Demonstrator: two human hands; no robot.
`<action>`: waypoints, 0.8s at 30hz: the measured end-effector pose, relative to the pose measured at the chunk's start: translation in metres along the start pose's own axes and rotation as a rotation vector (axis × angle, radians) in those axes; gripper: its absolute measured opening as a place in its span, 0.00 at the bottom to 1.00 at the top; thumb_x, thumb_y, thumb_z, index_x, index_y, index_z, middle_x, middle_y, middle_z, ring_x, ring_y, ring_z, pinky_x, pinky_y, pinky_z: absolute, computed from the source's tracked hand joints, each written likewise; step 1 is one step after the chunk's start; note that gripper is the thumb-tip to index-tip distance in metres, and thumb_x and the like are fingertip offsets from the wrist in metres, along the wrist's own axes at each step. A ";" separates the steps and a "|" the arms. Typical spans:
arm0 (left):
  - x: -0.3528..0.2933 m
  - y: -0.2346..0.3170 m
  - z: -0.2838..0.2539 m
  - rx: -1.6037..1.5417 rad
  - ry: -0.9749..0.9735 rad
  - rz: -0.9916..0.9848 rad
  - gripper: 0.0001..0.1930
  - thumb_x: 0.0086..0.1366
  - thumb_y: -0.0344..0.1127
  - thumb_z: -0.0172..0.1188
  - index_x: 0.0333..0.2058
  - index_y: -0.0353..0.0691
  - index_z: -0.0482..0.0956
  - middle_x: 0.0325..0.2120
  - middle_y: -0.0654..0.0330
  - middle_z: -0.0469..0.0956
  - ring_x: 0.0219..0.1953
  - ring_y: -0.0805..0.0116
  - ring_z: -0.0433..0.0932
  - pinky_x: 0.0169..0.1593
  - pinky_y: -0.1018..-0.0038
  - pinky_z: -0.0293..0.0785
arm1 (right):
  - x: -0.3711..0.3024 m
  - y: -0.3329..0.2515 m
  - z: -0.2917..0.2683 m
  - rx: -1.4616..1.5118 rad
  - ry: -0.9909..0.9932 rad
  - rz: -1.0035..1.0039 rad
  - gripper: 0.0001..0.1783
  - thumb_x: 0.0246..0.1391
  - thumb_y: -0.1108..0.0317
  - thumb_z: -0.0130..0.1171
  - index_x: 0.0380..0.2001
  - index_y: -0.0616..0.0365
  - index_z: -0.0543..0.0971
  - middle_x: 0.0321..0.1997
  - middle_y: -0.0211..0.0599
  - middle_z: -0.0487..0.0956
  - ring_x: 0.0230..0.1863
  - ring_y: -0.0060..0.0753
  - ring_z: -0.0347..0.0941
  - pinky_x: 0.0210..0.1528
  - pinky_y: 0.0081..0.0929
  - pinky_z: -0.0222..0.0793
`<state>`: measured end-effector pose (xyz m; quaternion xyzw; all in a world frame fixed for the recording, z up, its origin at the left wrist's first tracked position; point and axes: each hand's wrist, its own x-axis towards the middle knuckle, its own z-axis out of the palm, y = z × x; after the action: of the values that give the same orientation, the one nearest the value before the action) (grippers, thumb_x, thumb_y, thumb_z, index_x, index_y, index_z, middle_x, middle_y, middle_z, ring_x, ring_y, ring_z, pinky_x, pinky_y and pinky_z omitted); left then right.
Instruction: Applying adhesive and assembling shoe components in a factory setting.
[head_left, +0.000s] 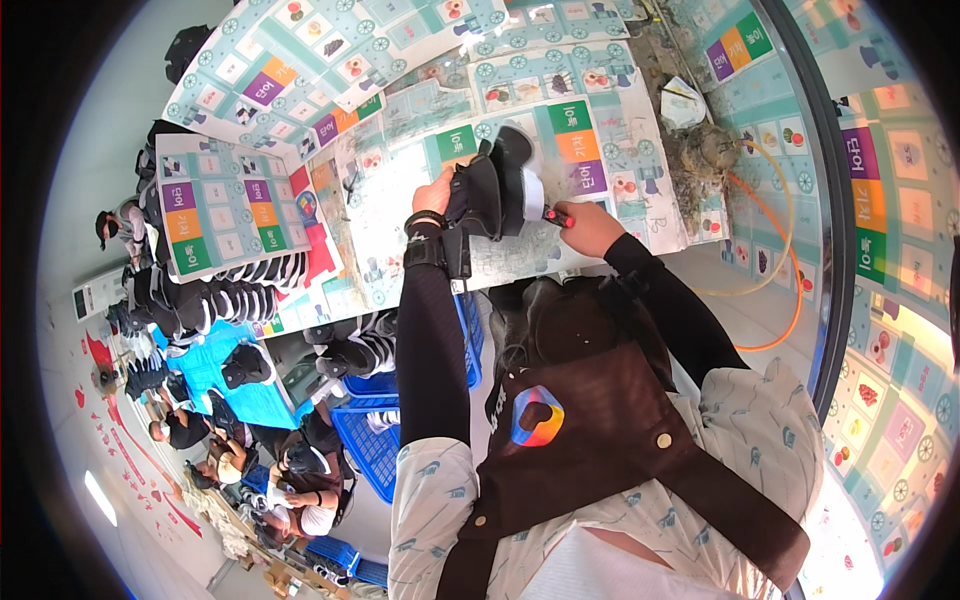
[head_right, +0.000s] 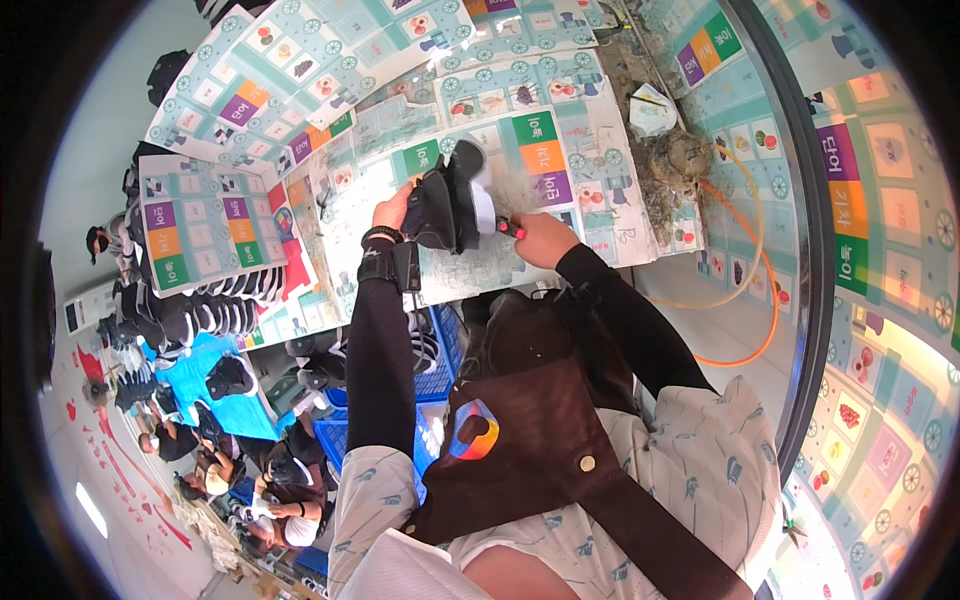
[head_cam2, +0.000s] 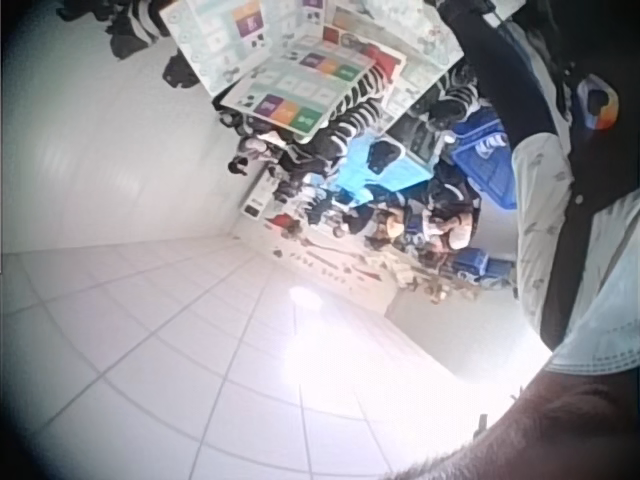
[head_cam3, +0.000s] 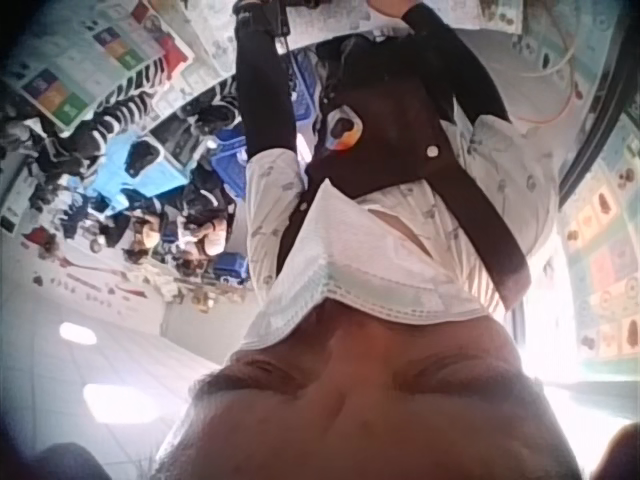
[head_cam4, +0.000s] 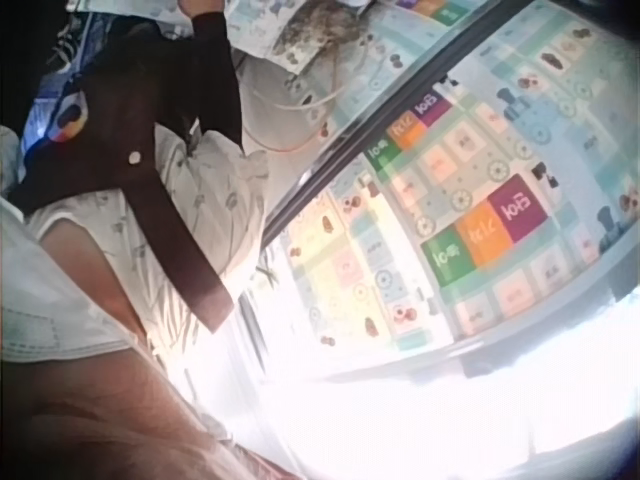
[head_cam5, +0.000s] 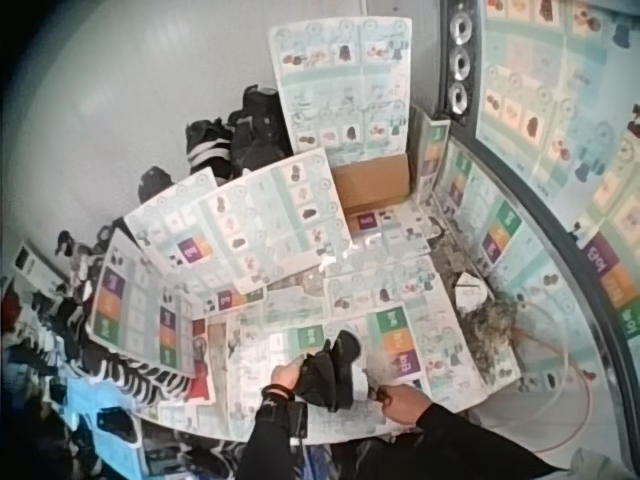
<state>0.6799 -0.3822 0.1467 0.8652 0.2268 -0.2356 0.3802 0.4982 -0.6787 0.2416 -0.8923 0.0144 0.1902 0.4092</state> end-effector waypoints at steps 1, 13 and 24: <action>-0.003 0.010 -0.002 -0.042 -0.014 0.043 0.33 0.59 0.59 0.66 0.41 0.28 0.83 0.35 0.55 0.83 0.30 0.66 0.77 0.32 0.65 0.72 | -0.002 0.002 0.000 0.038 0.011 0.017 0.20 0.48 0.69 0.50 0.45 0.58 0.80 0.37 0.60 0.81 0.43 0.65 0.77 0.48 0.54 0.71; -0.003 -0.069 -0.067 -0.078 -0.063 0.129 0.26 0.69 0.59 0.59 0.42 0.35 0.79 0.27 0.62 0.78 0.27 0.72 0.77 0.31 0.70 0.73 | 0.009 -0.018 0.001 0.120 -0.065 -0.119 0.18 0.50 0.67 0.52 0.46 0.53 0.79 0.35 0.56 0.81 0.40 0.64 0.77 0.43 0.54 0.71; -0.036 -0.061 -0.054 -0.561 -0.044 0.143 0.15 0.68 0.47 0.65 0.35 0.40 0.80 0.28 0.68 0.74 0.32 0.77 0.69 0.40 0.76 0.66 | 0.034 -0.031 0.032 0.108 0.008 -0.173 0.14 0.49 0.68 0.55 0.40 0.55 0.78 0.30 0.54 0.80 0.38 0.63 0.77 0.40 0.57 0.69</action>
<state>0.6292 -0.3123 0.1666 0.7348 0.2129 -0.1551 0.6250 0.5253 -0.6305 0.2330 -0.8676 -0.0511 0.1497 0.4714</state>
